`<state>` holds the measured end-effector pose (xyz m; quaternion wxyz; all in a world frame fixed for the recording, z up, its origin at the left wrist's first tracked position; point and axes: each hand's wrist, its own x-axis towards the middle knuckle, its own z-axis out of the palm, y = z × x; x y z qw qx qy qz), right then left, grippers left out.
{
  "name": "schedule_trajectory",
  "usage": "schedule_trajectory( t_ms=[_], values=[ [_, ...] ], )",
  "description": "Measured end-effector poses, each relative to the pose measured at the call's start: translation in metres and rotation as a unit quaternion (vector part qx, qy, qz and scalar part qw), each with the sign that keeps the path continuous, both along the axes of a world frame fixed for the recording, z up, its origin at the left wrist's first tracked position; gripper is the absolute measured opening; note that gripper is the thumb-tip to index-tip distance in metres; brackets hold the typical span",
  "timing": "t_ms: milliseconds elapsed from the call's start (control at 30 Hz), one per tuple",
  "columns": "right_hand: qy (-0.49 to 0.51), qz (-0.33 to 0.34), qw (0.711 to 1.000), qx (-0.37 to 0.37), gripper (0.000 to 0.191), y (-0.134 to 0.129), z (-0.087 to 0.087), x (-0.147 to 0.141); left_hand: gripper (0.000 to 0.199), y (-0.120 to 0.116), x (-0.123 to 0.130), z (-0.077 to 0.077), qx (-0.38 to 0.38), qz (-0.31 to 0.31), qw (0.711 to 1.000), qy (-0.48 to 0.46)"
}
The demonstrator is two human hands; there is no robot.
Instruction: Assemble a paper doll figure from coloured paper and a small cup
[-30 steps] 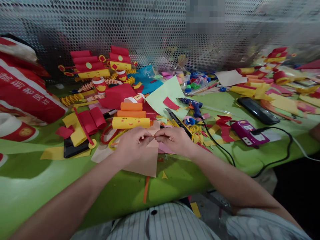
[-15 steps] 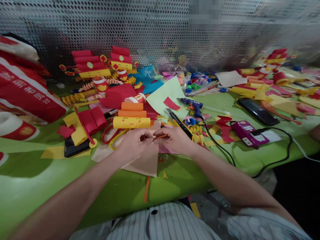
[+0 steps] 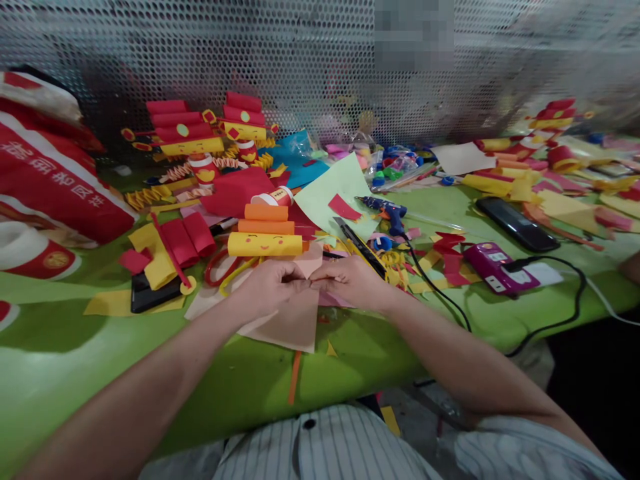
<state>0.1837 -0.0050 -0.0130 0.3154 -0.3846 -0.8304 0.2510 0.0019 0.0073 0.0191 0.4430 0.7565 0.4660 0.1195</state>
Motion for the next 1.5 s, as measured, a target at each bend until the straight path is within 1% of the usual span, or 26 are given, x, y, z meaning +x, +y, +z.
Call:
schedule_trajectory(
  t_ms=[133,233,400,500,567,600,633,700,767,800,833,867,900,967,1067,1167,1233,1300,1367,1400,1433,1500],
  values=[
    [0.019,0.0,1.0,-0.004,0.012,0.001,0.003,0.001,0.02,0.001,-0.004,-0.001,-0.092,-0.009,0.995,-0.041],
    [0.031,-0.004,0.999,0.008,0.011,0.001,0.004,0.003,0.02,0.003,-0.007,-0.001,-0.167,-0.009,0.983,-0.075],
    [0.072,0.02,0.997,0.016,0.012,0.001,0.003,0.005,0.02,0.005,-0.009,-0.004,-0.314,-0.016,0.937,-0.153],
    [0.102,0.036,0.994,0.01,0.011,0.001,0.002,0.006,0.02,0.006,-0.011,-0.005,-0.362,-0.039,0.912,-0.188],
    [0.135,0.025,0.991,-0.009,0.009,0.0,0.003,0.006,0.019,0.007,-0.012,-0.005,-0.377,-0.051,0.901,-0.208],
    [0.162,0.011,0.986,-0.026,0.008,0.0,0.004,0.006,0.019,0.008,-0.013,-0.005,-0.378,-0.048,0.899,-0.219],
    [0.198,-0.005,0.979,-0.049,0.007,0.001,0.004,0.006,0.02,0.01,-0.014,-0.005,-0.373,-0.035,0.897,-0.235],
    [0.288,-0.043,0.95,-0.108,0.004,0.003,0.005,0.006,0.02,0.013,-0.015,-0.006,-0.342,0.027,0.89,-0.3],
    [0.376,-0.079,0.907,-0.173,0.009,0.007,0.004,0.007,0.016,0.016,-0.014,-0.007,-0.28,0.107,0.876,-0.378],
    [0.41,-0.096,0.883,-0.206,0.013,0.009,0.004,0.008,0.014,0.016,-0.013,-0.007,-0.243,0.137,0.872,-0.403],
    [0.436,-0.11,0.861,-0.236,0.017,0.011,0.003,0.008,0.013,0.015,-0.011,-0.007,-0.207,0.155,0.874,-0.411],
    [0.454,-0.119,0.843,-0.263,0.02,0.012,0.003,0.007,0.015,0.013,-0.009,-0.008,-0.173,0.158,0.884,-0.404],
    [0.464,-0.121,0.829,-0.289,0.022,0.012,0.002,0.006,0.016,0.011,-0.007,-0.008,-0.148,0.149,0.9,-0.383],
    [0.472,-0.113,0.809,-0.333,0.026,0.011,0.001,0.001,0.016,0.006,-0.001,-0.01,-0.104,0.127,0.925,-0.342],
    [0.478,-0.082,0.783,-0.388,0.027,0.005,0.0,-0.011,0.018,0.001,0.008,-0.014,-0.043,0.124,0.934,-0.332],
    [0.494,-0.065,0.762,-0.414,0.027,0.0,-0.001,-0.023,0.019,0.0,0.015,-0.019,0.03,0.138,0.928,-0.345],
    [0.495,-0.07,0.756,-0.423,0.028,-0.002,-0.002,-0.028,0.018,-0.002,0.017,-0.019,0.081,0.149,0.923,-0.346],
    [0.474,-0.08,0.766,-0.427,0.03,-0.002,-0.002,-0.03,0.018,-0.004,0.017,-0.015,0.113,0.159,0.929,-0.314],
    [0.437,-0.099,0.797,-0.407,0.033,-0.002,-0.001,-0.029,0.019,-0.006,0.014,-0.008,0.12,0.177,0.944,-0.25],
    [0.423,-0.114,0.814,-0.382,0.035,-0.002,0.0,-0.028,0.022,-0.007,0.012,-0.005,0.12,0.192,0.95,-0.215],
    [0.416,-0.131,0.829,-0.35,0.036,-0.002,0.001,-0.026,0.024,-0.007,0.01,-0.001,0.12,0.191,0.957,-0.18],
    [0.426,-0.154,0.846,-0.281,0.039,-0.003,0.004,-0.023,0.028,-0.007,0.008,0.003,0.102,0.154,0.977,-0.108]
  ],
)
